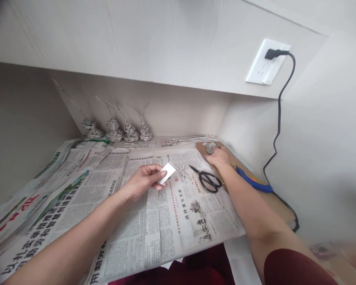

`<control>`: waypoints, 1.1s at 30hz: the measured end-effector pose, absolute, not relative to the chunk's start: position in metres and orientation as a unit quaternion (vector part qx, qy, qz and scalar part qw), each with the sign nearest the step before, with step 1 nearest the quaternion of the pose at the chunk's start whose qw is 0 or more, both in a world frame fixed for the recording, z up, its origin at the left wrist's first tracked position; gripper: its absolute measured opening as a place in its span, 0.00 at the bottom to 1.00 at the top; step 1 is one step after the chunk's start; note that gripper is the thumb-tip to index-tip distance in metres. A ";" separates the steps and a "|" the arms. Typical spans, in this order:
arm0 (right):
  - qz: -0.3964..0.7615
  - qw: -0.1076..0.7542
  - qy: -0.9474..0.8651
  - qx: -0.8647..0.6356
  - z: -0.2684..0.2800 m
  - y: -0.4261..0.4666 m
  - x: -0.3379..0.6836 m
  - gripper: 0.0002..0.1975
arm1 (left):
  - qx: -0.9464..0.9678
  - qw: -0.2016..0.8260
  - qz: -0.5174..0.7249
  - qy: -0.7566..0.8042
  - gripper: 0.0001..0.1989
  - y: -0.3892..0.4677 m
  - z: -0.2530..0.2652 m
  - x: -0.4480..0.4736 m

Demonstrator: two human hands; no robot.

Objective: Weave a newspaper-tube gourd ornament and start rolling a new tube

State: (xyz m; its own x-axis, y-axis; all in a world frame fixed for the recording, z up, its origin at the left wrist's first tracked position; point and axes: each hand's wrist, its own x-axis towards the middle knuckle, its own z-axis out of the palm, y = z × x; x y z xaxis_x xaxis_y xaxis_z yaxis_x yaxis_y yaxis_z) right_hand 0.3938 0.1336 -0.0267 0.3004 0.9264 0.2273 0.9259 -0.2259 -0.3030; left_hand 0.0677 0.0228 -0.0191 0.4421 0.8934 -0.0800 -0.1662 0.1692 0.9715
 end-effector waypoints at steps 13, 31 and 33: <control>-0.031 0.199 -0.568 -0.798 -0.030 0.128 0.403 0.25 | 0.511 0.675 0.384 0.368 0.12 0.023 -0.018 0.068; 0.422 0.363 -0.636 -0.534 -0.011 0.081 0.245 0.14 | 0.403 0.681 0.484 0.373 0.09 0.028 -0.019 0.068; 0.481 0.369 -0.630 -0.484 -0.015 0.071 0.231 0.12 | 0.397 0.675 0.496 0.376 0.10 0.030 -0.020 0.067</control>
State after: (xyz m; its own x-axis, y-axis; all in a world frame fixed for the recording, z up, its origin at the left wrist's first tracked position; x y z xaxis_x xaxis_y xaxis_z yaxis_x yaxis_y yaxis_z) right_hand 0.2309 0.0706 -0.0152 -0.2579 0.9662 -0.0006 0.2550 0.0675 -0.9646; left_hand 0.0668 0.0301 -0.0204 0.2254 0.9675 -0.1143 -0.3702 0.1936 0.9086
